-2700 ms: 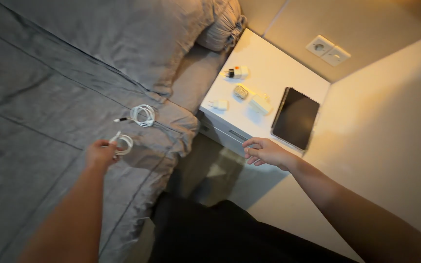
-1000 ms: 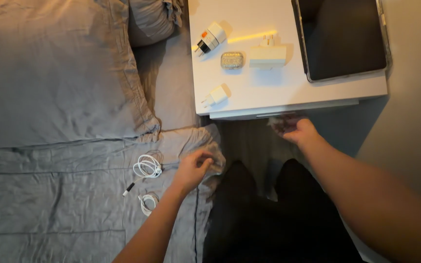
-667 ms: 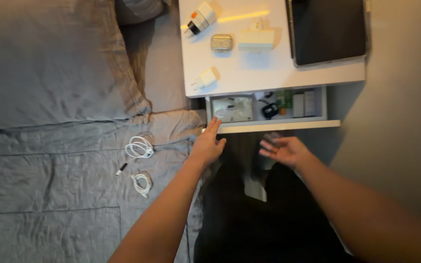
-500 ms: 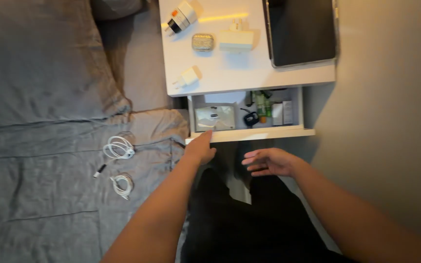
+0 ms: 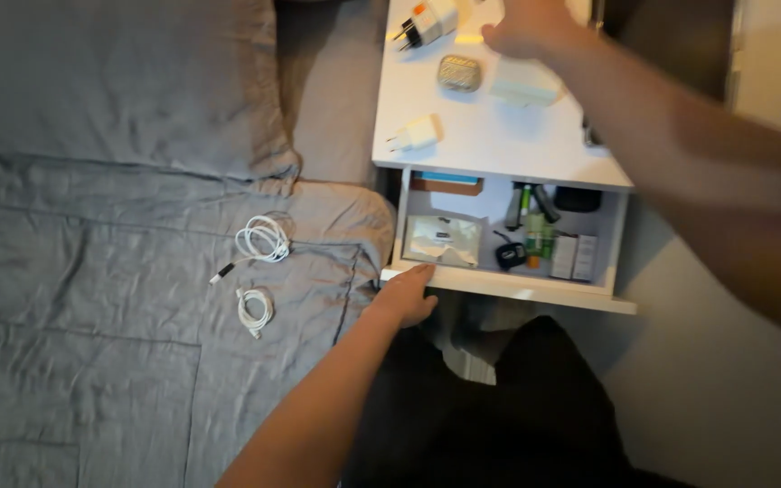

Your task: The person disconnects a tablet and a small device from their chargers, then coils the cables and places the chargers and cables into a bedside drawer. The tablet remains on the nightstand.

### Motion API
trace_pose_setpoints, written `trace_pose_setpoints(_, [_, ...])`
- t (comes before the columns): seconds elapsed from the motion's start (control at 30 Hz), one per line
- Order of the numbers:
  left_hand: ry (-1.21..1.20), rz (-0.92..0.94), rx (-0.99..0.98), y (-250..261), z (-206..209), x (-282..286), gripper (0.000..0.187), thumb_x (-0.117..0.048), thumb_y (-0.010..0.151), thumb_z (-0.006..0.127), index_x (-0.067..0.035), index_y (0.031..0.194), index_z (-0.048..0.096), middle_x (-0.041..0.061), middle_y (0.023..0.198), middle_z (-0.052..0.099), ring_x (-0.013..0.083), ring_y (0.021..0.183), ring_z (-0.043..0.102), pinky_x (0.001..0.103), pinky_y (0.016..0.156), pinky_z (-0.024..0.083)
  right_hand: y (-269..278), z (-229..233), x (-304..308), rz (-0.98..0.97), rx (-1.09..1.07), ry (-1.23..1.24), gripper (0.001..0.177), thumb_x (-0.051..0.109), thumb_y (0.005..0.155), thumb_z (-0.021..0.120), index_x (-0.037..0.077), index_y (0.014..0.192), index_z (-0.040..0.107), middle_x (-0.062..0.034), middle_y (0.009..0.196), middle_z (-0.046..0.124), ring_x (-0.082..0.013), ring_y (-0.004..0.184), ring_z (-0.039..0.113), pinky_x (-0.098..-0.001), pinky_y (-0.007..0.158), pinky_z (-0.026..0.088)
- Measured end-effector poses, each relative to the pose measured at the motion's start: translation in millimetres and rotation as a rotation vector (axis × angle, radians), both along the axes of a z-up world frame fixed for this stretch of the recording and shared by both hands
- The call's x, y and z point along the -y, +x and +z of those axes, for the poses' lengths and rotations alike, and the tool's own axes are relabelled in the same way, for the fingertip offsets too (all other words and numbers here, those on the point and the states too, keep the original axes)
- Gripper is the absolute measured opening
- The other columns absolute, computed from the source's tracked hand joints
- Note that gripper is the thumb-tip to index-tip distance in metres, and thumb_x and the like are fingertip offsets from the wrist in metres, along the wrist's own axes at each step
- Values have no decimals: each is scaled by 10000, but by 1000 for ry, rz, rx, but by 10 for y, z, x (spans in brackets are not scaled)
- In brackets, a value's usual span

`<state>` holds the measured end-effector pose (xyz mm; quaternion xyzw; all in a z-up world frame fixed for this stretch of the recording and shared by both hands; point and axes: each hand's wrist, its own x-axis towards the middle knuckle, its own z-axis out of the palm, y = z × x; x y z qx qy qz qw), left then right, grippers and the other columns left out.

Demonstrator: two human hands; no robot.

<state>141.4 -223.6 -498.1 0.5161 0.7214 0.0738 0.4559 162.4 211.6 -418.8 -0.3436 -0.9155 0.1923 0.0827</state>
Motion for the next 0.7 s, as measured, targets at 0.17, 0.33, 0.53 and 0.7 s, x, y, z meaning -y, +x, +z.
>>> trace_pose_setpoints(0.17, [53,44,38,-8,70,41,674,-213,870,685,-55,1484,459,133,1553,458,333,1374,485,393,1134,395,254,111,-174,-42,460,-205,916,461,644,974,151,1405,568,-235,1142,654,-405,1073,673,-518,866,568])
trace_pose_setpoints(0.33, [40,15,-13,26,83,21,626,-219,885,685,-53,1456,490,146,1539,468,333,1374,480,408,1133,388,454,179,216,172,441,-41,763,324,558,974,213,1276,738,-187,1153,678,-383,1049,657,-519,813,569])
trace_pose_setpoints(0.53, [41,27,-27,62,21,25,582,-212,890,678,-50,1428,528,160,1514,503,329,1381,486,402,1152,383,660,599,524,20,173,-149,679,213,714,868,71,1341,651,-216,1062,695,-344,831,729,-449,745,596])
trace_pose_setpoints(0.7, [15,31,-10,58,40,16,563,-198,883,670,-53,1413,545,152,1506,519,325,1380,487,392,1154,383,1227,1051,914,-159,-132,-426,594,213,782,864,74,1290,588,-136,1029,697,-250,841,712,-390,638,567])
